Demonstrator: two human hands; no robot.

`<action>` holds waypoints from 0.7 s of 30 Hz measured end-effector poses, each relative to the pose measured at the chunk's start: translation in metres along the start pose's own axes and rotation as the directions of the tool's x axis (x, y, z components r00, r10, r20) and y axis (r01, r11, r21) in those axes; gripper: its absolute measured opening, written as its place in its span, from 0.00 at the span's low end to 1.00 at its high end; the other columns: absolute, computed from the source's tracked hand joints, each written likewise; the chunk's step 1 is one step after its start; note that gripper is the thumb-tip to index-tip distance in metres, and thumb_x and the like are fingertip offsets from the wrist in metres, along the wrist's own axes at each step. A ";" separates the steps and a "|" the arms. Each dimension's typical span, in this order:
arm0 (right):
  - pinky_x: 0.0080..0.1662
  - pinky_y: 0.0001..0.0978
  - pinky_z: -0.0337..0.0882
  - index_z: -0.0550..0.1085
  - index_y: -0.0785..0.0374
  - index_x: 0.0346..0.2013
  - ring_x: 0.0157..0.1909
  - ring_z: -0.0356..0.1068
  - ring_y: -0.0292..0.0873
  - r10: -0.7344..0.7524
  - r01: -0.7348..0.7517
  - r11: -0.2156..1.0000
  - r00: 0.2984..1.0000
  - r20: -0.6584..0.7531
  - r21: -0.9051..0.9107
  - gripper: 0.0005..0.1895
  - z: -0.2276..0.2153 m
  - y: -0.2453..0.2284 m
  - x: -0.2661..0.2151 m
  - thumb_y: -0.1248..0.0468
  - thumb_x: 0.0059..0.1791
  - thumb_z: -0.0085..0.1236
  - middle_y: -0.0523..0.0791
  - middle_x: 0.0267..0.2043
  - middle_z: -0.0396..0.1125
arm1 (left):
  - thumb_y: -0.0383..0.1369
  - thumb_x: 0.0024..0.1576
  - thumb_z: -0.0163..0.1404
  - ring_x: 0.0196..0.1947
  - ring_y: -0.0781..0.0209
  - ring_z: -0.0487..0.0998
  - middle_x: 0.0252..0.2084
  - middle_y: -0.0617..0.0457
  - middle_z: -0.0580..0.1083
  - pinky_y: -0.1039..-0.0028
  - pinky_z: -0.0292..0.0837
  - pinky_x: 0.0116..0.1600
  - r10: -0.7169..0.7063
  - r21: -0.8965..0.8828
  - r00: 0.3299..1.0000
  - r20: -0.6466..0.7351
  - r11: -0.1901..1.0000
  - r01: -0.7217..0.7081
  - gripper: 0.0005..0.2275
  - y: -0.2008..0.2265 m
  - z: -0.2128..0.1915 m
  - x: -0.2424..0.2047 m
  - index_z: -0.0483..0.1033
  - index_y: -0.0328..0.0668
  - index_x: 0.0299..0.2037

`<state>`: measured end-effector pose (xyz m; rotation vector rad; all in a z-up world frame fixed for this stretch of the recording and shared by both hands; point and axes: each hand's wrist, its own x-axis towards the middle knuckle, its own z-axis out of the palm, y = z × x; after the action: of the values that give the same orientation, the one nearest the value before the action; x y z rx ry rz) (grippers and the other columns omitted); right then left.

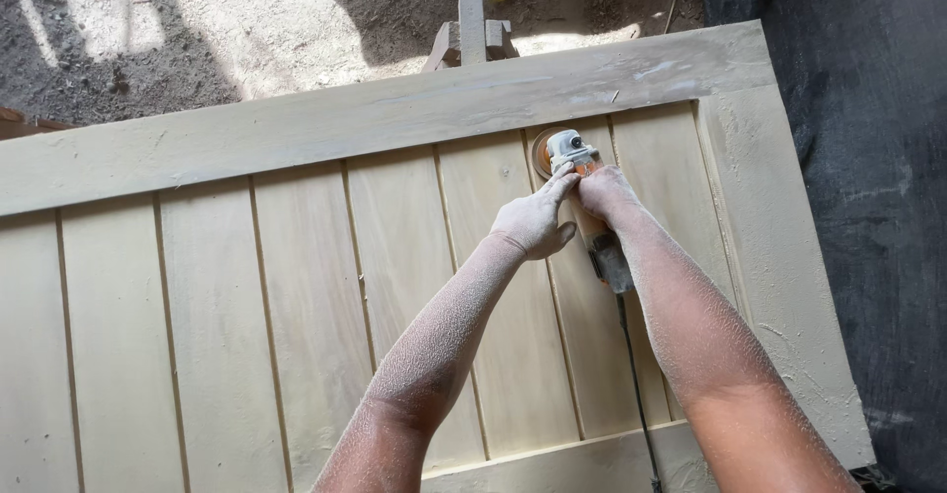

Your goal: The person sands a wooden door with a power sander, moving the tool across the recessed panels and frame while holding the door steady by hand.

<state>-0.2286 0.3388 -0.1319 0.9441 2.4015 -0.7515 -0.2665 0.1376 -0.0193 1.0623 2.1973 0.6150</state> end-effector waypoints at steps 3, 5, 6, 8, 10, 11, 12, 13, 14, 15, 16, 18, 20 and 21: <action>0.51 0.47 0.74 0.79 0.69 0.42 0.49 0.75 0.58 -0.098 0.094 0.983 0.995 -0.018 -0.159 0.22 0.039 0.037 0.009 0.51 0.51 0.54 0.61 0.44 0.73 | 0.42 0.52 0.56 0.58 0.50 0.76 0.78 0.59 0.51 0.59 0.76 0.56 0.044 -0.014 0.999 -0.013 0.999 -0.044 0.37 -0.001 0.012 -0.024 0.51 0.54 0.72; 0.51 0.49 0.74 0.82 0.60 0.37 0.47 0.76 0.56 -0.400 0.369 0.728 0.913 0.080 -0.578 0.14 0.071 0.068 0.009 0.58 0.51 0.50 0.54 0.42 0.76 | 0.41 0.51 0.56 0.58 0.49 0.76 0.78 0.58 0.52 0.59 0.76 0.55 0.097 -0.040 0.994 -0.040 0.994 -0.099 0.37 0.002 0.020 -0.047 0.52 0.53 0.72; 0.50 0.49 0.74 0.81 0.60 0.36 0.46 0.76 0.56 -0.389 0.361 0.717 0.917 0.088 -0.596 0.13 0.084 0.083 0.006 0.59 0.50 0.51 0.54 0.41 0.76 | 0.41 0.51 0.56 0.57 0.48 0.77 0.78 0.59 0.52 0.59 0.76 0.55 0.078 -0.039 0.997 0.002 0.996 -0.077 0.37 0.006 0.022 -0.056 0.52 0.53 0.72; 0.50 0.48 0.75 0.81 0.60 0.36 0.44 0.77 0.55 -0.358 0.347 0.689 0.926 0.117 -0.636 0.11 0.108 0.114 -0.016 0.61 0.48 0.52 0.54 0.40 0.76 | 0.40 0.51 0.56 0.54 0.47 0.78 0.78 0.61 0.51 0.58 0.76 0.54 0.033 -0.050 0.995 0.091 0.998 -0.028 0.38 0.017 0.035 -0.079 0.51 0.55 0.73; 0.50 0.48 0.75 0.82 0.61 0.35 0.46 0.76 0.56 -0.341 0.320 0.733 0.936 0.082 -0.600 0.11 0.127 0.136 -0.049 0.62 0.47 0.53 0.54 0.42 0.75 | 0.40 0.51 0.56 0.53 0.47 0.79 0.78 0.59 0.53 0.58 0.77 0.53 0.075 -0.069 0.994 0.075 0.995 -0.070 0.37 0.024 0.052 -0.109 0.53 0.54 0.73; 0.50 0.47 0.75 0.82 0.61 0.35 0.47 0.76 0.56 -0.300 0.289 0.753 0.950 0.082 -0.592 0.11 0.137 0.146 -0.065 0.63 0.46 0.53 0.54 0.42 0.75 | 0.39 0.51 0.55 0.52 0.47 0.79 0.79 0.58 0.54 0.58 0.78 0.52 0.102 -0.066 0.993 0.060 0.993 -0.098 0.37 0.026 0.057 -0.119 0.54 0.54 0.73; 0.51 0.47 0.75 0.82 0.61 0.35 0.48 0.76 0.56 -0.258 0.257 0.770 0.962 0.083 -0.584 0.11 0.145 0.153 -0.087 0.65 0.44 0.53 0.54 0.43 0.75 | 0.39 0.51 0.56 0.51 0.46 0.79 0.78 0.57 0.53 0.57 0.77 0.51 0.123 -0.076 0.989 0.078 0.990 -0.117 0.38 0.031 0.063 -0.130 0.52 0.53 0.73; 0.50 0.48 0.75 0.81 0.61 0.38 0.48 0.75 0.57 -0.221 0.229 0.794 0.972 0.083 -0.564 0.11 0.153 0.159 -0.110 0.65 0.45 0.53 0.56 0.44 0.75 | 0.39 0.50 0.56 0.50 0.46 0.79 0.78 0.56 0.52 0.56 0.77 0.50 0.142 -0.085 0.985 0.100 0.987 -0.133 0.39 0.036 0.070 -0.145 0.51 0.53 0.73; 0.50 0.49 0.75 0.81 0.62 0.40 0.47 0.75 0.59 -0.184 0.199 0.816 0.979 0.083 -0.543 0.12 0.159 0.164 -0.131 0.64 0.46 0.52 0.58 0.44 0.74 | 0.39 0.50 0.57 0.49 0.45 0.79 0.78 0.55 0.51 0.55 0.77 0.49 0.160 -0.094 0.979 0.122 0.984 -0.150 0.39 0.040 0.075 -0.157 0.50 0.52 0.73; 0.51 0.50 0.74 0.80 0.62 0.40 0.48 0.75 0.59 -0.156 0.163 0.842 0.986 0.056 -0.514 0.12 0.167 0.168 -0.153 0.62 0.49 0.52 0.58 0.45 0.74 | 0.38 0.50 0.56 0.48 0.45 0.80 0.78 0.55 0.51 0.55 0.77 0.48 0.156 -0.089 0.976 0.152 0.986 -0.144 0.39 0.044 0.080 -0.166 0.50 0.52 0.73; 0.52 0.51 0.74 0.80 0.62 0.40 0.48 0.75 0.60 -0.127 0.126 0.867 0.991 0.031 -0.483 0.13 0.173 0.171 -0.168 0.60 0.51 0.51 0.58 0.45 0.74 | 0.37 0.50 0.56 0.46 0.45 0.80 0.79 0.56 0.51 0.55 0.78 0.47 0.151 -0.082 0.972 0.182 0.987 -0.138 0.39 0.046 0.084 -0.174 0.50 0.52 0.73; 0.51 0.52 0.74 0.80 0.63 0.40 0.48 0.74 0.62 -0.036 0.020 0.951 0.998 -0.044 -0.308 0.12 0.178 0.172 -0.179 0.61 0.50 0.51 0.60 0.45 0.74 | 0.37 0.50 0.56 0.44 0.45 0.81 0.78 0.55 0.53 0.55 0.78 0.46 0.170 -0.082 0.969 0.179 0.984 -0.158 0.39 0.045 0.090 -0.180 0.51 0.52 0.73; 0.50 0.54 0.74 0.80 0.65 0.40 0.48 0.73 0.64 0.010 -0.030 0.979 0.995 -0.100 -0.200 0.12 0.182 0.173 -0.175 0.63 0.48 0.52 0.62 0.45 0.73 | 0.39 0.50 0.57 0.43 0.44 0.81 0.77 0.54 0.56 0.54 0.78 0.45 0.213 -0.095 0.970 0.117 0.975 -0.202 0.37 0.036 0.092 -0.177 0.53 0.52 0.72; 0.49 0.55 0.73 0.79 0.67 0.40 0.48 0.72 0.66 0.005 -0.028 0.981 0.992 -0.123 -0.189 0.12 0.182 0.171 -0.167 0.65 0.47 0.52 0.63 0.45 0.72 | 0.38 0.50 0.57 0.43 0.44 0.82 0.76 0.53 0.58 0.55 0.79 0.44 0.235 -0.093 0.969 0.074 0.969 -0.228 0.37 0.031 0.092 -0.172 0.54 0.51 0.72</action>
<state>0.0425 0.2515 -0.2269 0.9542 2.5145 -0.4583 -0.1016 0.0289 -0.0088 1.2883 1.9724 0.7432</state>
